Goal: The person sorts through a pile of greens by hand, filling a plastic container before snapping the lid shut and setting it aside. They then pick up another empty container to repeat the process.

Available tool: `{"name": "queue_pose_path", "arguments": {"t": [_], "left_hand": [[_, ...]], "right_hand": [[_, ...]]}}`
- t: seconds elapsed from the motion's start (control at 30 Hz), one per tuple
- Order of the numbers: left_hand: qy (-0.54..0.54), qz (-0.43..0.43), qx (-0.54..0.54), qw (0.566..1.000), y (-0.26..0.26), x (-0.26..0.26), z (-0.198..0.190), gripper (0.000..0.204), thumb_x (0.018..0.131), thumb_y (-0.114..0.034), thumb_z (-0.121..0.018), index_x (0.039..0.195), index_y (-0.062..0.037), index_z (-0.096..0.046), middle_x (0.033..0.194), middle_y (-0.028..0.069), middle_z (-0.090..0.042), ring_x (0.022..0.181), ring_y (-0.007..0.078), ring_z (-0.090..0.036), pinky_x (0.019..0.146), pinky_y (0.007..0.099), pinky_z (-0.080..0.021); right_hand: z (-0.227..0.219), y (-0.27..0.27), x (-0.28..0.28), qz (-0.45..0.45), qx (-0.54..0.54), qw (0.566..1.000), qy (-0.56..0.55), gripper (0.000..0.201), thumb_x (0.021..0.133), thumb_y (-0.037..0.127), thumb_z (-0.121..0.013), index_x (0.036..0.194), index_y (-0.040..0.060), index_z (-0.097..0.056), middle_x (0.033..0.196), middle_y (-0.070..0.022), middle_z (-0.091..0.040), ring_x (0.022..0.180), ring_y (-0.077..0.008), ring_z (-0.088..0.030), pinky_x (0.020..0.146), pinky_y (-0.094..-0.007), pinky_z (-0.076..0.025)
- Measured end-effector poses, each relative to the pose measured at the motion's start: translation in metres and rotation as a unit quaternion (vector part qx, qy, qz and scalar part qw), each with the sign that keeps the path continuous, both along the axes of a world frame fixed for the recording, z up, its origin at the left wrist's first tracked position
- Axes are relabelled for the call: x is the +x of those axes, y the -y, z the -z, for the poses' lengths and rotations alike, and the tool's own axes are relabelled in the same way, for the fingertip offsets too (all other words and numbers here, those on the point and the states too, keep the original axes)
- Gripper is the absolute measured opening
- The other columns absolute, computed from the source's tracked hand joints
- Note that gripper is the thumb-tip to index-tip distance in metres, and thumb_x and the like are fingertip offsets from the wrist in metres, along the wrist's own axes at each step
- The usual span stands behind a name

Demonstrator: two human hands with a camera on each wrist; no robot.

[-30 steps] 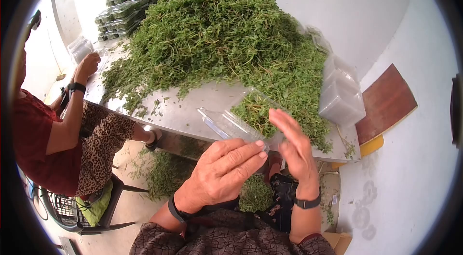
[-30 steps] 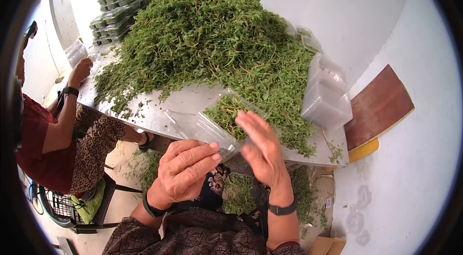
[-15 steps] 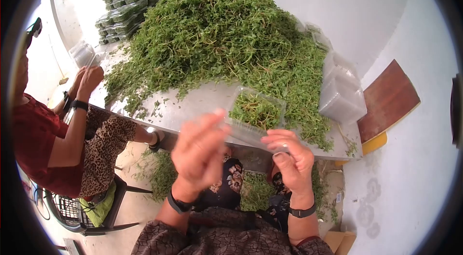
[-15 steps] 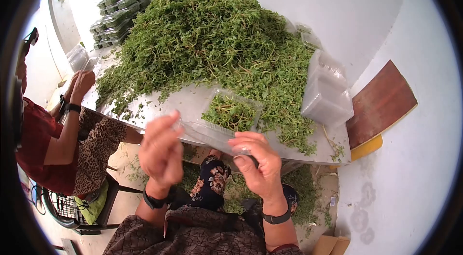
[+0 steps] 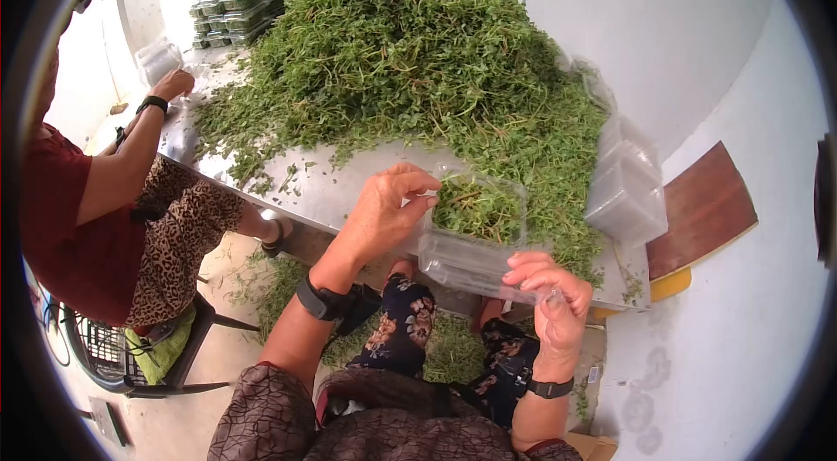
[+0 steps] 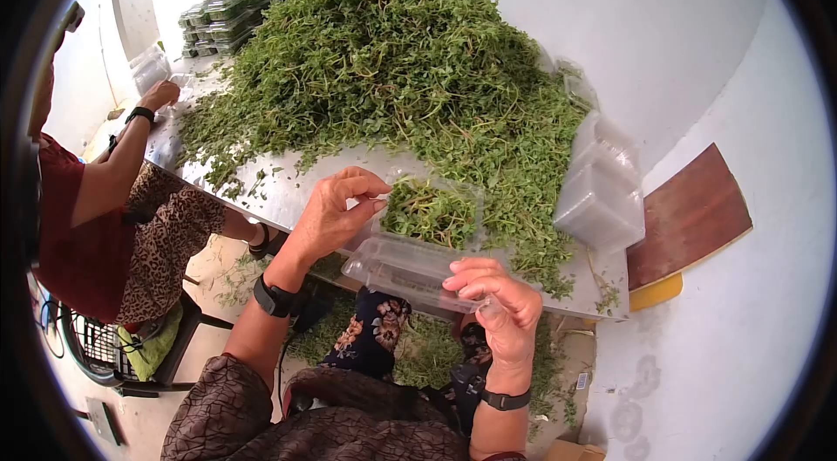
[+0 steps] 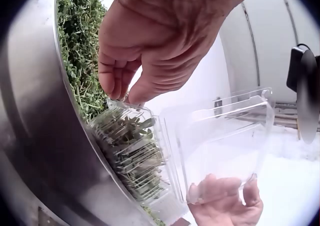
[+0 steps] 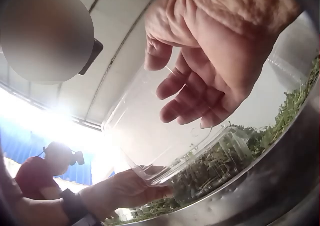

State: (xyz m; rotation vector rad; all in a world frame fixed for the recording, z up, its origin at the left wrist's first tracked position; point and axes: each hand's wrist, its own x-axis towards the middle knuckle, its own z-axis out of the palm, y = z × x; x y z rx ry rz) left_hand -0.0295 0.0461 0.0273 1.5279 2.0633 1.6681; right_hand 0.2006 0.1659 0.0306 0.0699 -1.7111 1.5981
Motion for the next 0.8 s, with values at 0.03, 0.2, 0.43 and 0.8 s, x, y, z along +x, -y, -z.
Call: {"name": "queue_pose_path", "arguments": {"t": [0.03,0.2,0.43,0.8], "left_hand": [[-0.028,-0.002,0.0,1.0,-0.004,-0.001,0.001,0.018,0.08,0.001,-0.064,0.098,-0.0001,-0.068,0.094,0.011,-0.065,0.079,0.0194,-0.062,0.07,0.0305,-0.051],[-0.048,-0.003,-0.006,0.999,-0.014,-0.003,-0.003,0.016,0.078,0.004,-0.063,0.091,-0.0004,-0.069,0.085,0.0109,-0.064,0.073,0.0211,-0.062,0.066,0.0309,-0.051],[-0.175,-0.001,-0.024,0.984,-0.036,-0.002,-0.001,0.02,0.074,0.005,-0.063,0.09,-0.0025,-0.07,0.079,0.011,-0.067,0.07,0.0237,-0.061,0.063,0.0315,-0.05],[0.125,-0.01,0.025,0.992,-0.011,-0.005,0.01,0.025,0.088,-0.011,-0.061,0.11,0.0001,-0.065,0.102,0.0115,-0.068,0.091,0.0191,-0.062,0.078,0.0288,-0.048]], "right_hand": [[-0.001,0.0,0.0,0.0,0.011,1.0,0.002,0.035,0.085,0.033,-0.067,0.082,-0.0022,-0.065,0.089,-0.0168,-0.069,0.101,-0.032,-0.059,0.09,-0.0441,-0.045],[0.003,-0.003,-0.001,0.004,0.018,1.0,0.004,0.035,0.085,0.033,-0.066,0.081,-0.0022,-0.065,0.088,-0.0173,-0.069,0.098,-0.0325,-0.061,0.089,-0.0455,-0.045],[0.005,-0.002,-0.004,-0.006,-0.008,1.0,-0.002,0.034,0.086,0.031,-0.065,0.08,-0.0019,-0.065,0.088,-0.0166,-0.069,0.097,-0.0311,-0.061,0.088,-0.0435,-0.045],[0.005,-0.004,-0.005,0.007,-0.011,1.0,0.014,0.034,0.087,0.031,-0.064,0.082,-0.0017,-0.066,0.089,-0.0161,-0.069,0.098,-0.0304,-0.061,0.086,-0.0422,-0.046]]}}
